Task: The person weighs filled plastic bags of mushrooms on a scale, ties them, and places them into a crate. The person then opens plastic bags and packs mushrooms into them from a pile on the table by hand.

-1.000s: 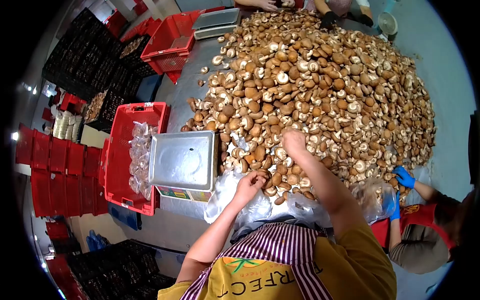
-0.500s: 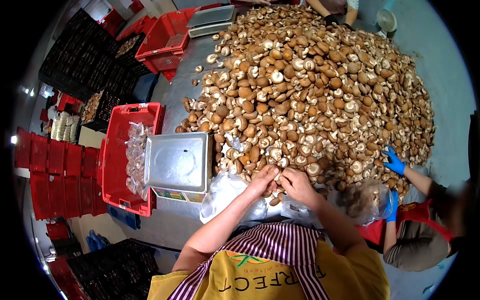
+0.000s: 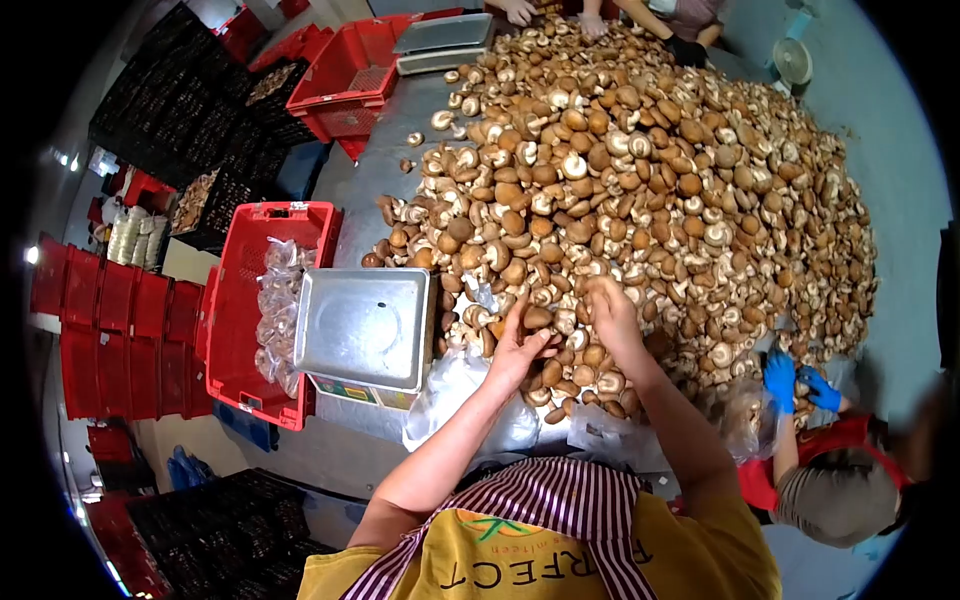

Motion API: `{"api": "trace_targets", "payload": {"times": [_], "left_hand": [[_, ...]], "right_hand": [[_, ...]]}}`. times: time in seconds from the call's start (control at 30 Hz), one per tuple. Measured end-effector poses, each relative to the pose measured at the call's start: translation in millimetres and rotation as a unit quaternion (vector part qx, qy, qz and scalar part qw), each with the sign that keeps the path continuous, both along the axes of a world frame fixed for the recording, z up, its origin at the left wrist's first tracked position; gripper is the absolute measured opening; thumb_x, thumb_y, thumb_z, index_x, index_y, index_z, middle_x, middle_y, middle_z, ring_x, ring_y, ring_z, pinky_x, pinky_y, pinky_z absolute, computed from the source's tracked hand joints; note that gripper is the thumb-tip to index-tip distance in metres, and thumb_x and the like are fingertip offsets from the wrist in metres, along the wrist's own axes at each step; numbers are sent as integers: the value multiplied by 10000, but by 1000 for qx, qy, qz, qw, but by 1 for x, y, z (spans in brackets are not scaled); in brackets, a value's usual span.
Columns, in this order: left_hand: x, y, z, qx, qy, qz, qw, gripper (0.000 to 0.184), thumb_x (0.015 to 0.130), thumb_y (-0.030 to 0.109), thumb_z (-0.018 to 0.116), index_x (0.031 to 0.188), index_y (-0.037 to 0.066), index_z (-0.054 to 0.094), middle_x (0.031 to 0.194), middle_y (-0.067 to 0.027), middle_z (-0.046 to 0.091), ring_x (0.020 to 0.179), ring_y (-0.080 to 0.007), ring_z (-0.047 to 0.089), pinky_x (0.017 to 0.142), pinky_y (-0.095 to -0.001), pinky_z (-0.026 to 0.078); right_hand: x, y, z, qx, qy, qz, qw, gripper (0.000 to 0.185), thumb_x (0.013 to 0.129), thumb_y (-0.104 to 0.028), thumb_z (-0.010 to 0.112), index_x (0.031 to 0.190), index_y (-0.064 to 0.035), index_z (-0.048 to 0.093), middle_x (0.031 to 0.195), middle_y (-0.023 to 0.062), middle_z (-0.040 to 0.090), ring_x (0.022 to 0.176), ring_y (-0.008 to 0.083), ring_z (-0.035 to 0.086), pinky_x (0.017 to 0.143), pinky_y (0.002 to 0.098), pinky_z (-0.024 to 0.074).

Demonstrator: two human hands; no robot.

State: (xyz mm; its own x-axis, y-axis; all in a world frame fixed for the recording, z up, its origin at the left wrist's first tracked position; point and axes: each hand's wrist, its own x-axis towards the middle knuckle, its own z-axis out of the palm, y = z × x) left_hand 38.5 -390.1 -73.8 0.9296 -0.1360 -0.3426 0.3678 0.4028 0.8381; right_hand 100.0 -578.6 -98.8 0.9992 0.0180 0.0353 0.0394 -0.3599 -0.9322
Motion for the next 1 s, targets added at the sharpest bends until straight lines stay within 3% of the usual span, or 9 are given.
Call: {"api": "trace_targets", "payload": {"times": [0.2, 0.4, 0.47, 0.6, 0.7, 0.73, 0.8, 0.9, 1.0], "left_hand": [[-6, 5, 1, 67, -2, 14, 998, 681, 951, 0, 544, 1525, 88, 188, 1295, -141, 531, 908, -170, 656, 733, -261, 548], [-23, 12, -18, 69, 63, 15, 996, 518, 969, 32, 539, 1447, 44, 339, 1245, -144, 571, 894, -169, 686, 711, -230, 544], [-18, 18, -26, 75, 52, 4, 996, 495, 972, 35, 528, 1436, 44, 356, 1306, -146, 534, 910, -187, 681, 744, -249, 548], [36, 42, 8, 145, 10, 3, 989, 402, 957, 39, 521, 1352, 40, 451, 1325, -145, 514, 893, -161, 640, 767, -272, 546], [138, 78, 16, 384, -189, 76, 901, 376, 909, 70, 590, 1276, 22, 528, 1223, -153, 577, 863, -200, 620, 807, -333, 534], [166, 84, 16, 445, -212, 100, 864, 397, 894, 93, 611, 1278, 24, 533, 1213, -161, 588, 891, -227, 620, 834, -353, 523], [209, 89, 14, 513, -230, 134, 816, 452, 868, 139, 650, 1292, 31, 536, 1206, -181, 606, 976, -285, 622, 898, -396, 498], [262, 82, 14, 608, -222, 94, 756, 497, 859, 159, 657, 1322, 48, 514, 1299, -197, 559, 1149, -377, 553, 981, -460, 436], [296, 82, -12, 648, -246, 68, 718, 403, 830, 145, 664, 1219, 62, 596, 1062, -208, 640, 1005, -397, 603, 874, -452, 486]], "right_hand": [[125, 64, 20, -316, 62, 19, 947, 398, 928, -335, 607, 1077, 34, 629, 1203, 214, 602, 1080, 378, 594, 928, 450, 465], [147, 82, 5, -351, 149, 81, 921, 541, 835, -427, 681, 1159, 4, 625, 1144, 209, 644, 1081, 362, 611, 922, 431, 470], [132, 67, 9, -261, 69, 24, 963, 523, 859, -391, 699, 1185, 5, 598, 1141, 211, 643, 1051, 341, 630, 901, 414, 489], [60, 5, 42, 169, 201, 103, 959, 440, 951, -226, 599, 1279, 49, 501, 1112, 151, 649, 990, 234, 633, 851, 368, 518], [-3, -55, 52, 54, 350, 132, 926, 333, 984, -167, 531, 1287, -31, 512, 1077, 122, 598, 885, 200, 613, 685, 327, 541], [-37, -78, 21, 79, 243, 140, 957, 350, 971, -192, 549, 1289, -50, 512, 1096, 132, 595, 880, 199, 619, 663, 322, 536], [-80, -87, 37, 219, 198, 73, 953, 356, 923, -203, 609, 1248, -73, 551, 1086, 120, 603, 829, 189, 609, 617, 308, 512], [-128, -91, 60, 480, 262, -34, 836, 344, 895, -262, 638, 1176, -68, 599, 1000, 80, 596, 875, 193, 569, 653, 323, 486], [-143, -100, 25, 497, 284, -78, 816, 370, 906, -331, 610, 1158, -61, 596, 938, 60, 575, 863, 198, 554, 669, 335, 480]]}}
